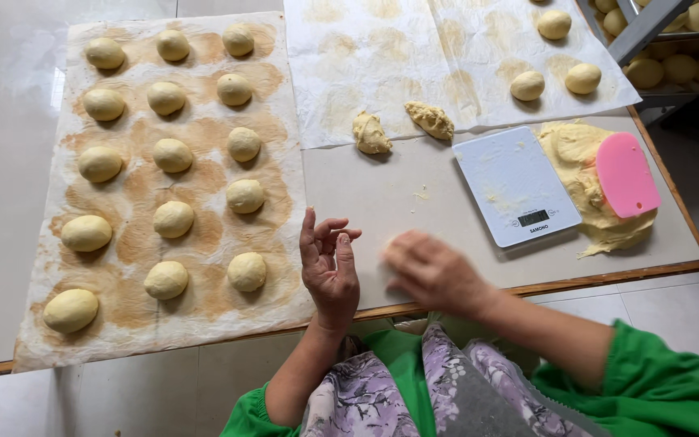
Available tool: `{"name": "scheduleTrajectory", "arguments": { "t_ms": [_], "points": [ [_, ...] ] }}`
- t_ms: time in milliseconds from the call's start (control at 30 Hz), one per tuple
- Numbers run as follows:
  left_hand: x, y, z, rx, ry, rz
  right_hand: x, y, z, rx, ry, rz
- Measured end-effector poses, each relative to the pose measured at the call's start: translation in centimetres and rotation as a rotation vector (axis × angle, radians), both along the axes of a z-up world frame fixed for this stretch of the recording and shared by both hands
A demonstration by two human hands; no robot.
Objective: The person portions a large mass of dough into smaller pieces using a pink dough scraper and a digital scale. They roll each piece into a ball by hand and place it on a parchment-lined tray. The process is repeated multiple times throughout the clip.
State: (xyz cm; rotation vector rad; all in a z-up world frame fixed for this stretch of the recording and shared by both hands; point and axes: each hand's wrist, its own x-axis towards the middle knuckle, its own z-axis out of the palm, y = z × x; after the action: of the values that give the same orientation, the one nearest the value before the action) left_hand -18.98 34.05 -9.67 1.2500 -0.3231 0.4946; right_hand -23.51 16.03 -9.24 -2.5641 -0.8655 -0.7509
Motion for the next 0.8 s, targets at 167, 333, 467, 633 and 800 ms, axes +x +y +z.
{"name": "scheduleTrajectory", "arguments": {
  "t_ms": [167,333,467,633,800],
  "points": [
    [-0.5,-0.5,0.1,0.002,-0.007,-0.003,8.3,-0.7,-3.8,-0.036,-0.039,-0.269],
    [0.0,0.0,0.2,-0.028,-0.005,0.005,1.2,2.5,-0.1,0.043,0.046,-0.06],
    [0.1,-0.2,0.4,-0.029,0.017,0.004,4.4,-2.3,-2.1,-0.017,0.002,-0.242],
    [-0.1,-0.5,0.5,-0.004,-0.004,0.013,7.9,2.6,-2.5,0.126,-0.005,-0.192],
    [0.0,0.3,0.0,-0.034,0.026,0.009,0.2,0.2,0.1,-0.118,-0.143,-0.065]
  ]
}}
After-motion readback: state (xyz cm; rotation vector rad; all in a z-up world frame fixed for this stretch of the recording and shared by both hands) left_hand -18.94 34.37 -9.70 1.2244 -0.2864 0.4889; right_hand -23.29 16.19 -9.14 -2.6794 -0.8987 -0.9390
